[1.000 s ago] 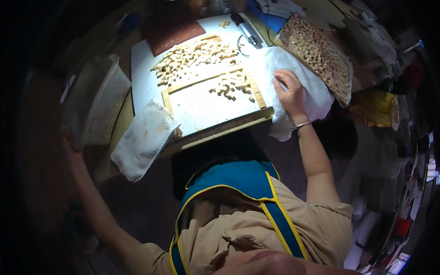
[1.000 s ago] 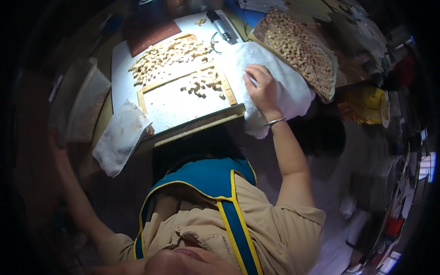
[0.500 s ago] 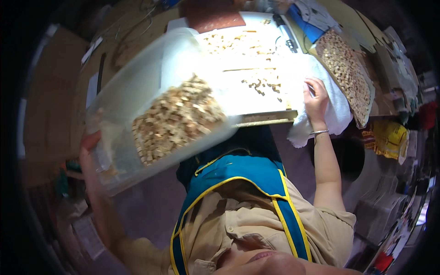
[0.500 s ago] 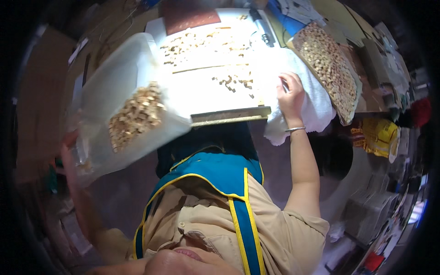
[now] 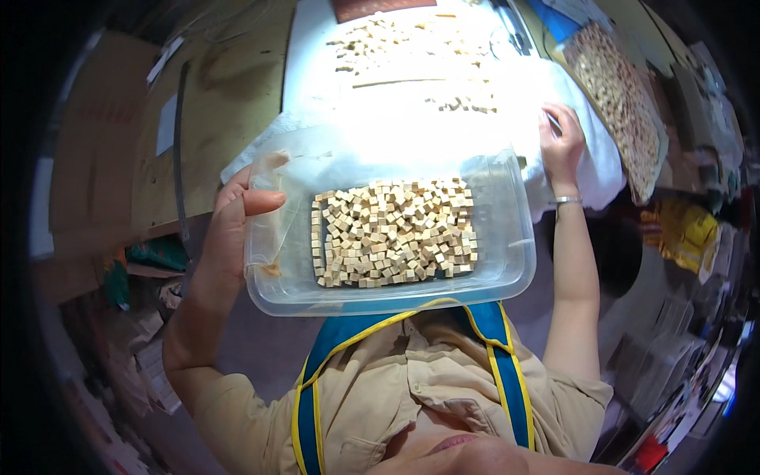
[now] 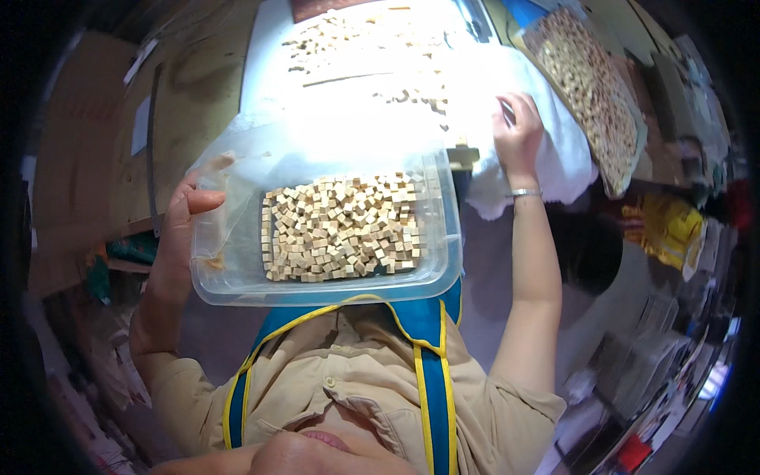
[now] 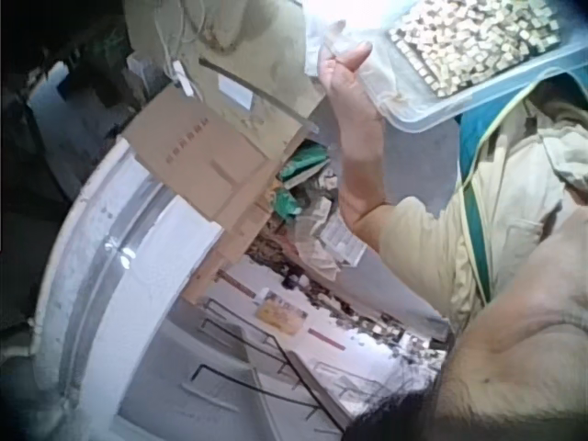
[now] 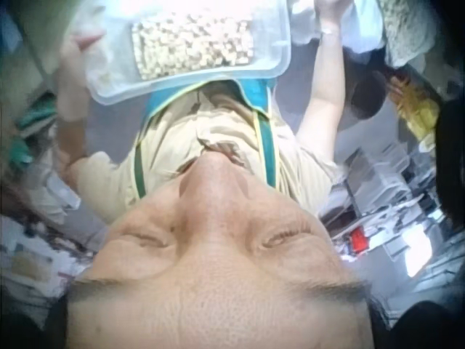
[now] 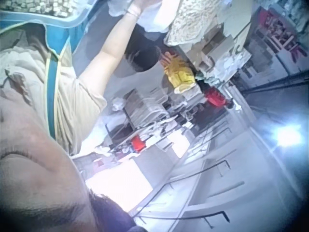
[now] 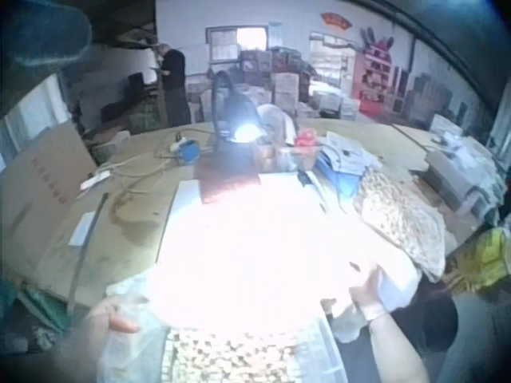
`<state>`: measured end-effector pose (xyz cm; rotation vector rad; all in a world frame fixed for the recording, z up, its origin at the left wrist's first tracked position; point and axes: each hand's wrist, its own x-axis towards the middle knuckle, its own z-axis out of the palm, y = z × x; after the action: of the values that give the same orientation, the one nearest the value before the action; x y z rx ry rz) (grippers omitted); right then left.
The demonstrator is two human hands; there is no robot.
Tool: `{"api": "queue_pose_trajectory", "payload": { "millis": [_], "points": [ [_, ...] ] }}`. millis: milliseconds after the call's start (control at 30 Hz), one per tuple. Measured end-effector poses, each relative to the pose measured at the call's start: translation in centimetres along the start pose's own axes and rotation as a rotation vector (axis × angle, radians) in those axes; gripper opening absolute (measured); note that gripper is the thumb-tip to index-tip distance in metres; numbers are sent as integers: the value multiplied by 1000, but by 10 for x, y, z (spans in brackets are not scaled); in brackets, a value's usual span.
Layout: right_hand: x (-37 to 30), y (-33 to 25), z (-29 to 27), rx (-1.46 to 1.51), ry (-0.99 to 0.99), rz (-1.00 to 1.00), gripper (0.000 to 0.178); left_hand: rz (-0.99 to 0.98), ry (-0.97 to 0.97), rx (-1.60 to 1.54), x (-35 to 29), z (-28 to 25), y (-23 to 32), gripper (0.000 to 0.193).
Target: The person uses a rotary tool to shape small wooden blocks on a workbench. They handle the blocks one at a time, rotating them while applying the tool, then place the finished pieces into a container. The person also moves a paper sheet and a plastic container during the process.
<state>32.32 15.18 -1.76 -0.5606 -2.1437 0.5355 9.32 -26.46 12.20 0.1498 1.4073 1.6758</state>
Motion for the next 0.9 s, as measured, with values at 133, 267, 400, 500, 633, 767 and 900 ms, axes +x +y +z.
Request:
{"api": "queue_pose_trajectory", "payload": {
  "millis": [133,267,400,500,633,767,900],
  "points": [
    [-16,-8,-15,267,143,153,13,-138,-115,23,12,18,-20,53],
    [-43,-71,-53,795,68,251,25,-211,-180,105,14,37,-43,48],
    [-98,-100,-84,939,-202,366,22,-321,-204,198,26,35,-92,41],
    [-132,-93,-71,579,-266,440,13,-460,-163,228,38,39,-123,39],
    [-113,-91,-62,470,-154,402,12,-382,-72,163,41,27,-130,39],
    [-42,-91,-31,259,-140,49,18,-258,-6,135,55,-8,-141,20],
    [23,-60,29,-144,-379,-407,29,-108,121,170,59,-11,-158,17]
  ]
}}
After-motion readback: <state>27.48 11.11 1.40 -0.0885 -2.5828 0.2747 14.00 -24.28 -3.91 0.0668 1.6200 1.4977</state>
